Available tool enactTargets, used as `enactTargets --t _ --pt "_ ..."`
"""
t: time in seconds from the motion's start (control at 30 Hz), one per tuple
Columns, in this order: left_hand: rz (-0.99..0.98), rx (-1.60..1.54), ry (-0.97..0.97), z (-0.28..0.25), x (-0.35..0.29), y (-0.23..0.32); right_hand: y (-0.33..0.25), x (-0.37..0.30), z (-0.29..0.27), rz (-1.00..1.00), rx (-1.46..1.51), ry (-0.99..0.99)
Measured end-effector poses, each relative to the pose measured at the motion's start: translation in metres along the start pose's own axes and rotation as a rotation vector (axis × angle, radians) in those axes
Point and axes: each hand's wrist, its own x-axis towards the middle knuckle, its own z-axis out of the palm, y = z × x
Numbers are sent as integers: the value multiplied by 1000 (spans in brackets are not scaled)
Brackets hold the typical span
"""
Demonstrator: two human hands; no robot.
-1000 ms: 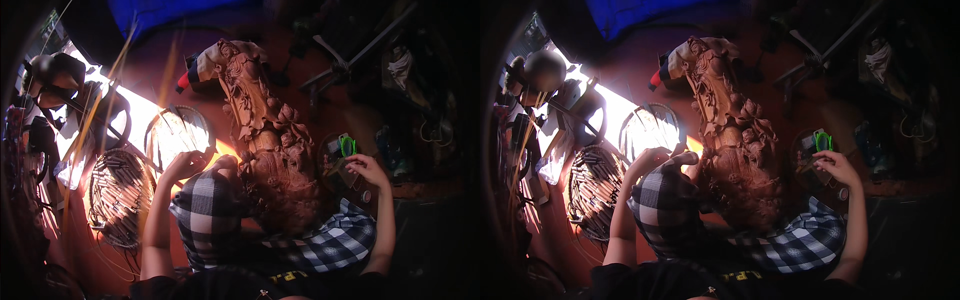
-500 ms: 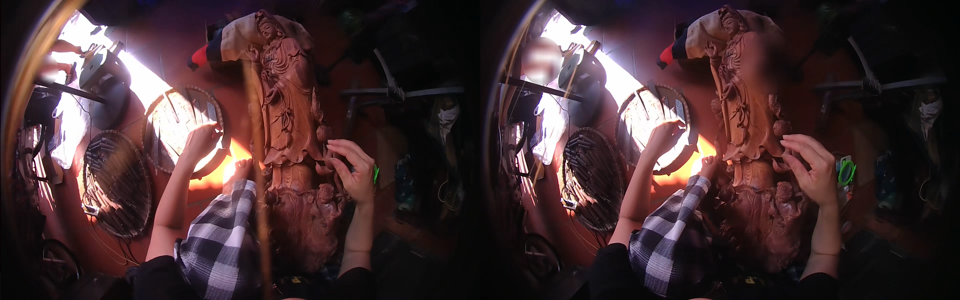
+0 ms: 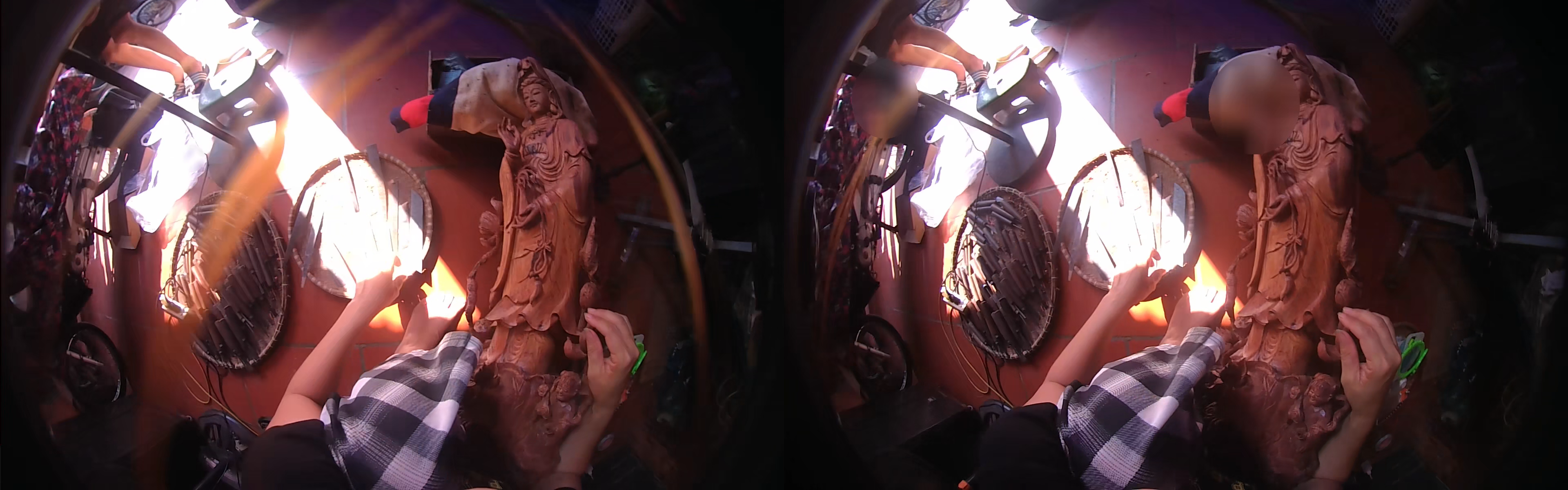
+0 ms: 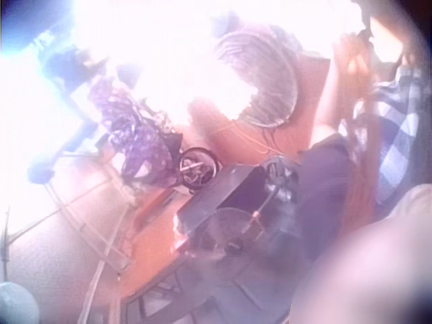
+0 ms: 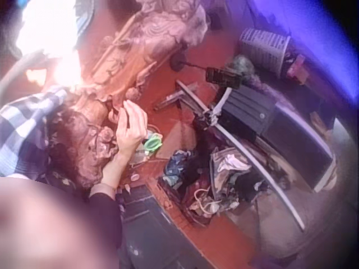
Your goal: The person carves a wooden sculpture using a small chisel and mallet, focusing on fine details of the figure's clothing and surrounding elements. The hands repeatedly tap the chisel to shape the wood and occasionally adjust the tool position.
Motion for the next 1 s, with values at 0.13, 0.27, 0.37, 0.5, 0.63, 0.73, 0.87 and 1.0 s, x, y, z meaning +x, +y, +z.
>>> enactTargets --t 0.13,0.27,0.37,0.5,0.63,0.73,0.87,1.0 --pt "85 20 144 -42 -17 -6 -10 3 4 -31 104 34" --pt "240 -34 352 -99 -51 -7 -21 -1 -9 -98 168 92" --pt "326 -21 469 -157 -102 -11 -44 -5 -38 -190 243 -14" --pt "515 -21 400 -211 -161 23 -74 -29 -82 -235 209 -315" --pt "455 22 308 -239 -184 43 -90 -49 -108 -283 138 -484" --pt "554 -18 515 -223 -147 42 -95 -39 -114 -294 129 -447" --pt "814 13 182 -208 -118 140 -65 -20 -111 -149 173 -211" --pt "1025 103 30 -178 -91 186 -22 -5 -68 -75 67 27"
